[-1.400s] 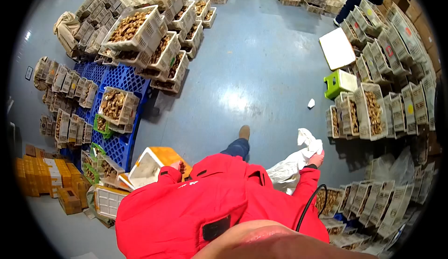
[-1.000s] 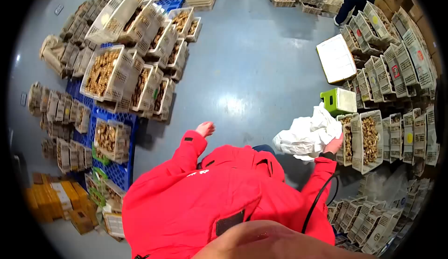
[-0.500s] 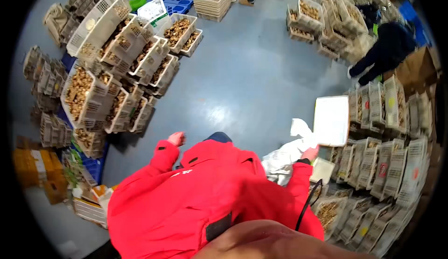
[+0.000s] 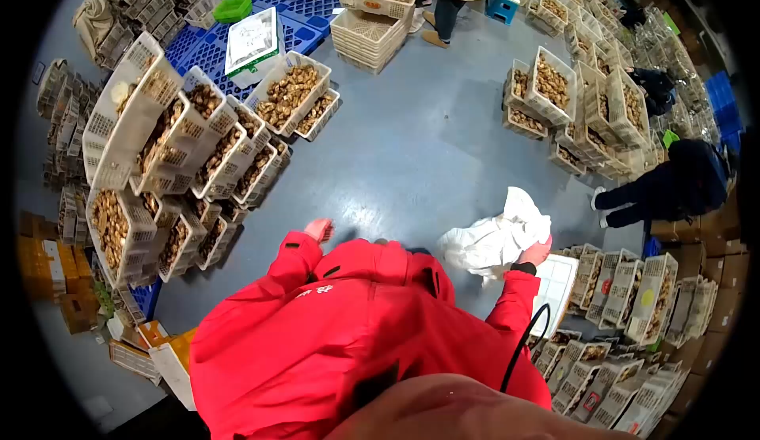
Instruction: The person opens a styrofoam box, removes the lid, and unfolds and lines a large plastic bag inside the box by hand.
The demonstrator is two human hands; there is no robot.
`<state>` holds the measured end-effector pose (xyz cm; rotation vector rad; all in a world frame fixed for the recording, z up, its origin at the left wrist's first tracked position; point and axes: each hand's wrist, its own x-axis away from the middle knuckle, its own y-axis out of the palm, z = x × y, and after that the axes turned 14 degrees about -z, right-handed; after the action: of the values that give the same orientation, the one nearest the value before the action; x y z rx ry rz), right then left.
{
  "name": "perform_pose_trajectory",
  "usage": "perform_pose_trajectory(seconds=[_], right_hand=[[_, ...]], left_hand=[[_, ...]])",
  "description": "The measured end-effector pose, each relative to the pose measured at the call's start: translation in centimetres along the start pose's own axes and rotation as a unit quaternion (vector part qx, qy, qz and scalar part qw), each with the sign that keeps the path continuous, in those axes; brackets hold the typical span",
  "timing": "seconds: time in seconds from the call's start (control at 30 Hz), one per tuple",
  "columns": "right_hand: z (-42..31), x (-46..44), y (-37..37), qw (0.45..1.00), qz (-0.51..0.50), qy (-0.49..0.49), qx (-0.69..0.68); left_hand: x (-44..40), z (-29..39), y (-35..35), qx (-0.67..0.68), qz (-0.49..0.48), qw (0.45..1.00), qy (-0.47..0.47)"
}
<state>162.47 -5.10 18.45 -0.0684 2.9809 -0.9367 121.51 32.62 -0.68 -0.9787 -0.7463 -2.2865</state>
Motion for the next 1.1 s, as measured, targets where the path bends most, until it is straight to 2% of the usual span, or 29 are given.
perform_pose_trajectory(seconds=[0.03, 0.07, 0.1, 0.17, 0.2, 0.23, 0.3, 0.33, 0.37, 0.4, 0.43, 0.5, 0.57, 0.6, 0.63, 0.7, 0.73, 0.77, 0.8, 0.83, 0.9, 0.97, 1.03, 1.1], right_hand=[[0.0, -2.3, 0.7, 1.0, 0.001, -0.013, -0.008], [-0.2, -4.8, 2.1, 0.999, 0.004, -0.029, -0.021], [1.3, -7.5, 3.4, 0.999, 0.014, -0.015, 0.024], [-0.4, -11.0, 6.5, 0.99, 0.005, 0.055, 0.127], [0.2, -13.7, 7.9, 0.993, -0.021, 0.051, 0.101], [2.2, -16.7, 9.3, 1.0, -0.017, -0.021, -0.01], [1.6, -22.1, 12.6, 0.999, 0.014, 0.015, 0.047], [2.5, -26.0, 14.8, 1.0, 0.007, 0.02, 0.008], [3.6, -28.2, 16.2, 0.999, -0.003, 0.037, -0.026], [-3.2, -27.9, 16.8, 0.997, -0.038, 0.06, -0.025], [-2.6, -30.3, 18.8, 0.994, -0.053, 0.04, -0.082], [-8.1, -33.1, 21.4, 0.994, -0.096, 0.052, 0.023], [-9.9, -37.3, 25.1, 0.988, -0.151, 0.033, -0.023], [-11.3, -39.2, 26.8, 0.984, -0.165, 0.031, 0.065], [-11.1, -40.8, 28.7, 0.983, -0.162, 0.02, 0.08], [-11.8, -44.2, 32.9, 0.983, -0.153, -0.005, 0.102], [-12.9, -45.8, 34.0, 0.978, -0.157, -0.002, 0.14], [-14.5, -47.3, 35.0, 0.978, -0.158, 0.004, 0.135], [-15.5, -48.0, 36.5, 0.978, -0.162, 0.015, 0.129], [-16.5, -48.8, 37.2, 0.978, -0.164, 0.023, 0.128], [-17.4, -51.2, 39.2, 0.986, -0.153, 0.01, 0.063], [-22.5, -52.2, 39.4, 0.985, -0.175, -0.005, -0.005], [-23.8, -54.7, 40.6, 0.986, -0.152, 0.02, 0.07], [-25.0, -57.2, 42.2, 0.975, -0.143, 0.038, 0.168]], left_hand=[[-2.9, 3.0, 1.2, -0.022, -0.054, 0.997, 0.06], [-4.3, 7.5, 3.6, 0.016, -0.013, 0.996, 0.082], [-6.8, 10.6, 4.6, 0.008, -0.032, 0.995, 0.095], [-11.6, 15.7, 5.9, 0.006, -0.049, 0.99, 0.135], [-12.9, 18.5, 6.7, -0.022, -0.037, 0.988, 0.15], [-13.7, 20.3, 8.0, -0.048, -0.027, 0.986, 0.155], [-16.5, 23.0, 7.6, -0.007, -0.029, 0.99, 0.138], [-17.2, 24.0, 7.6, 0.012, -0.018, 0.993, 0.114], [-16.8, 24.3, 6.8, 0.026, -0.005, 0.997, 0.079], [-16.5, 24.2, 6.0, 0.039, 0.003, 0.998, 0.056], [-17.4, 23.9, 5.0, 0.057, 0.01, 0.998, 0.038], [-18.8, 21.7, 0.4, 0.205, -0.005, 0.978, 0.032], [-16.6, 22.2, 0.0, 0.322, -0.026, 0.944, 0.074], [-16.4, 22.5, 0.3, 0.331, -0.003, 0.941, 0.074], [-16.6, 21.9, 0.0, 0.34, 0.02, 0.937, 0.074], [-18.5, 18.5, -2.7, 0.361, -0.108, 0.918, 0.123], [-18.6, 19.4, -1.8, -0.049, -0.057, 0.994, 0.081], [-19.4, 21.2, -0.7, -0.451, 0.005, 0.892, 0.023], [-21.7, 22.8, -0.4, -0.117, 0.074, 0.989, -0.048], [-23.6, 24.2, 0.3, 0.234, 0.13, 0.957, -0.113], [-29.3, 30.0, -0.8, 0.212, 0.125, 0.967, -0.073], [-32.9, 34.5, -0.7, 0.202, 0.123, 0.97, -0.052], [-37.0, 40.5, -2.1, 0.177, 0.129, 0.975, -0.028], [-38.1, 49.9, -1.1, 0.144, 0.167, 0.974, 0.047]])
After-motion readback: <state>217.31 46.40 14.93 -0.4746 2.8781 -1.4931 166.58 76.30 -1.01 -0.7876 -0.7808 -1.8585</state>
